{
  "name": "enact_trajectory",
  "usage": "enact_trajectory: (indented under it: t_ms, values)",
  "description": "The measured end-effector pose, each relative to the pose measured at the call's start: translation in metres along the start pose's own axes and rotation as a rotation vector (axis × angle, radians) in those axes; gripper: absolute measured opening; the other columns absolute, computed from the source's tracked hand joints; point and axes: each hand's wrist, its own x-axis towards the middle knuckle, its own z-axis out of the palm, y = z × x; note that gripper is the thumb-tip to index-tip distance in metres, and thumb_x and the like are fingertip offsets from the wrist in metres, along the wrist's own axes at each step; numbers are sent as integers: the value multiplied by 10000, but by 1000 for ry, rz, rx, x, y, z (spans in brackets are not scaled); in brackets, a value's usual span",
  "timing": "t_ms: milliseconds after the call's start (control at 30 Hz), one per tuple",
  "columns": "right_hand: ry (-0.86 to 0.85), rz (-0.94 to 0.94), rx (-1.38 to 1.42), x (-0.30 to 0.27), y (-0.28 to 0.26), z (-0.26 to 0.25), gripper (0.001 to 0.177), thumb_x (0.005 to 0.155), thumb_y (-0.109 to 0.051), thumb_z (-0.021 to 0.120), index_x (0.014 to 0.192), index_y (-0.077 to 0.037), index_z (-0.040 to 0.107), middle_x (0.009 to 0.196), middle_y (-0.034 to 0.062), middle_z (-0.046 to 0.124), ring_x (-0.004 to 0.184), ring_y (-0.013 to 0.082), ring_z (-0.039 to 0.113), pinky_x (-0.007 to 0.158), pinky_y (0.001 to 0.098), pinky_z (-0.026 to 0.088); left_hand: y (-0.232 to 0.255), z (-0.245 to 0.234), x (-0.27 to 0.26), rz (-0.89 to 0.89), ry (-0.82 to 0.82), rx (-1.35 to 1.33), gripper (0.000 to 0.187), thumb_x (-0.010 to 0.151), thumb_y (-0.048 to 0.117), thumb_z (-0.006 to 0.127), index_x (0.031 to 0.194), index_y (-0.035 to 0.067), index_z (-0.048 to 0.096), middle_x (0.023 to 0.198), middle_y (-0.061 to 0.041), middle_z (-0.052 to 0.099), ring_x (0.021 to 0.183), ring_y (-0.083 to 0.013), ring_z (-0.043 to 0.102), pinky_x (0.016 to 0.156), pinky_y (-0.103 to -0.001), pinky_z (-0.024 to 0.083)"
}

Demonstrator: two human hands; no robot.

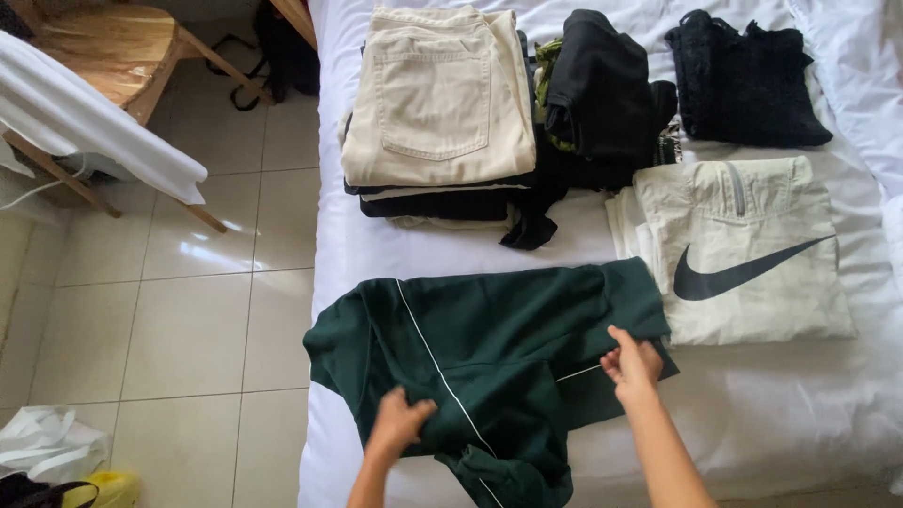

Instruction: Folding various items of clothing on a bed and organizing them into stacks before putting them away.

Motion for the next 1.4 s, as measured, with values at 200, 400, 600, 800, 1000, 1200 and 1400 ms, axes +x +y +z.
enact_trajectory:
  t_ms: [200, 400, 600, 800, 1000, 1200, 1400]
  values:
    - [-417, -52, 292, 14, -38, -13, 435, 749, -82, 712, 1173, -147, 645, 1205, 68, 653, 1148, 241, 651, 1033, 412, 464, 51, -53, 55, 217, 376, 74, 778, 709, 493, 911, 1274, 6, 688, 1076, -204, 778, 1068, -401, 730, 891, -514, 579]
    - [-620, 88, 268, 14, -68, -14, 487, 989, -462, 588, 1308, -95, 613, 1389, 170, 625, 1321, 340, 575, 1133, 562, 428, 124, -62, 72, 125, 279, -243, 853, 762, 485, 914, 1406, 16, 609, 1317, -236, 669, 1255, -430, 614, 996, -583, 513]
    - [-487, 162, -295, -93, -145, 20, 1038, 812, -257, 798, 1566, 129, 198, 1472, 339, 319, 1353, 416, 455, 1084, 555, 405, 96, -69, 136, 37, 116, -394, 754, 844, 369, 893, 1356, -99, 596, 1237, -358, 657, 1167, -490, 638, 910, -642, 517]
    - [-583, 188, 191, 106, -51, 14, 425, 854, -111, 596, 1273, -50, 632, 1360, 156, 644, 1227, 349, 647, 1093, 518, 476, 127, -70, 114, 159, 158, -665, 408, 871, 322, 880, 1054, -10, 731, 931, -202, 739, 882, -338, 740, 821, -505, 591]
    - [-534, 169, 368, 118, -17, 40, 451, 837, -149, 598, 1279, -87, 665, 1372, 140, 650, 1280, 311, 628, 1148, 509, 451, 113, -74, 150, 170, 215, -367, 243, 943, 244, 787, 1068, 42, 736, 894, -161, 746, 872, -328, 746, 793, -489, 606]
    - [-176, -34, 225, 69, -45, 67, 622, 824, -81, 748, 1369, 95, 503, 1421, 320, 521, 1342, 408, 534, 1045, 570, 503, 111, -63, 152, 177, 311, -360, 343, 924, 136, 747, 1237, -2, 717, 1061, -215, 742, 1066, -364, 703, 899, -496, 557]
    - [-57, -142, -22, 72, -37, 70, 588, 751, -111, 811, 1254, 121, 615, 1267, 335, 599, 1245, 388, 593, 860, 524, 536, 121, -48, 142, 206, 470, -270, 412, 832, 132, 777, 1241, 87, 757, 1130, -165, 757, 1138, -336, 690, 936, -476, 541]
